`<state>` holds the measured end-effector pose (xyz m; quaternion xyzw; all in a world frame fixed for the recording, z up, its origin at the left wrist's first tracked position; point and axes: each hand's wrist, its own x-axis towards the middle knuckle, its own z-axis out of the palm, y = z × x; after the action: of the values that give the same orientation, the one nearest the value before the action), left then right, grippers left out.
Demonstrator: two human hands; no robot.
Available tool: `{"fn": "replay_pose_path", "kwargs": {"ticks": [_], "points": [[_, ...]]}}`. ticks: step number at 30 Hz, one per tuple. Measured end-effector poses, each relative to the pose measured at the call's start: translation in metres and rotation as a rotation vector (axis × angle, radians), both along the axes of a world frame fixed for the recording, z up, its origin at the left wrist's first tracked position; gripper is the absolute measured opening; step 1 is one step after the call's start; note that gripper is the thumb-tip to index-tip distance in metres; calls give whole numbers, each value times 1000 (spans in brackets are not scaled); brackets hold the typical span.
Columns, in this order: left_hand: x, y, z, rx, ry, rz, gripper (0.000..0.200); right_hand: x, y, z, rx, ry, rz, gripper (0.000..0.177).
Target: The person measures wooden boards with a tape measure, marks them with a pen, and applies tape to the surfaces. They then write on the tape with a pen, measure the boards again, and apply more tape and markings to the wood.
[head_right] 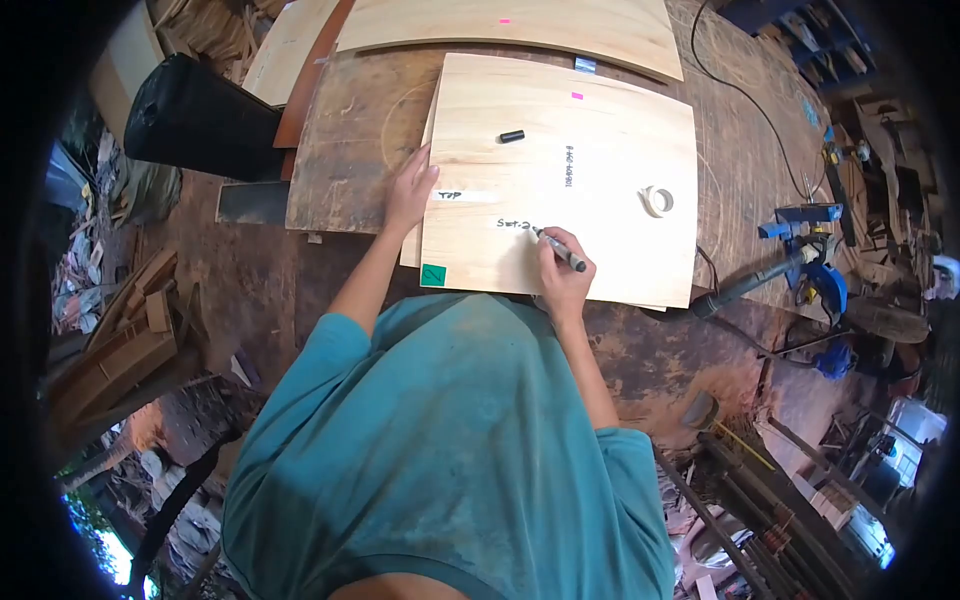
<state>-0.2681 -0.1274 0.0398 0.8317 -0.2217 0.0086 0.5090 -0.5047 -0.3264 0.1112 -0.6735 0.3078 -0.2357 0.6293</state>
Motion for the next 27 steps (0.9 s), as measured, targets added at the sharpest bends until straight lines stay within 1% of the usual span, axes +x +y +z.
{"fn": "replay_pose_path", "kwargs": {"ticks": [2, 4, 7, 10, 12, 13, 15, 16, 18, 20, 22, 23, 24, 26, 27], "points": [[0, -1, -3, -13, 3, -6, 49, 0, -1, -14, -30, 32, 45, 19], [1, 0, -3, -22, 7, -8, 49, 2, -1, -15, -9, 56, 48, 19], [1, 0, -2, 11, -37, -6, 48, 4, -1, -13, -40, 34, 62, 18], [1, 0, -4, 23, -54, -2, 47, 3, -1, -10, -87, 90, 79, 18], [3, 0, -5, 33, -61, -7, 48, 2, -3, -7, -92, 79, -8, 17], [3, -1, -4, 32, -61, -7, 48, 0, -4, -3, -93, 79, -8, 17], [2, -1, -2, 15, -46, -20, 48, -4, -9, 4, 28, 10, -37, 18], [1, -1, -1, 15, -45, -20, 48, -6, -11, 4, 28, 11, -38, 18], [1, -1, 0, 11, -16, -18, 49, -9, -17, 5, 43, 14, -145, 20], [1, -1, -1, 18, -12, -16, 49, -11, -23, 7, 72, 45, -161, 22], [1, -3, -3, 25, -11, -20, 49, -11, -27, 8, 141, -2, -246, 21], [1, -3, -4, 20, -6, -14, 49, -14, -30, 7, 180, 9, -251, 20], [1, -3, -3, 16, -1, -8, 49, -15, -32, 4, 182, 6, -255, 20], [-1, -4, -1, 22, 12, -7, 49, -19, -37, -3, 63, -56, -253, 19], [-1, -4, -1, 26, 26, 0, 49, -20, -39, -3, 64, -58, -259, 19]]}}
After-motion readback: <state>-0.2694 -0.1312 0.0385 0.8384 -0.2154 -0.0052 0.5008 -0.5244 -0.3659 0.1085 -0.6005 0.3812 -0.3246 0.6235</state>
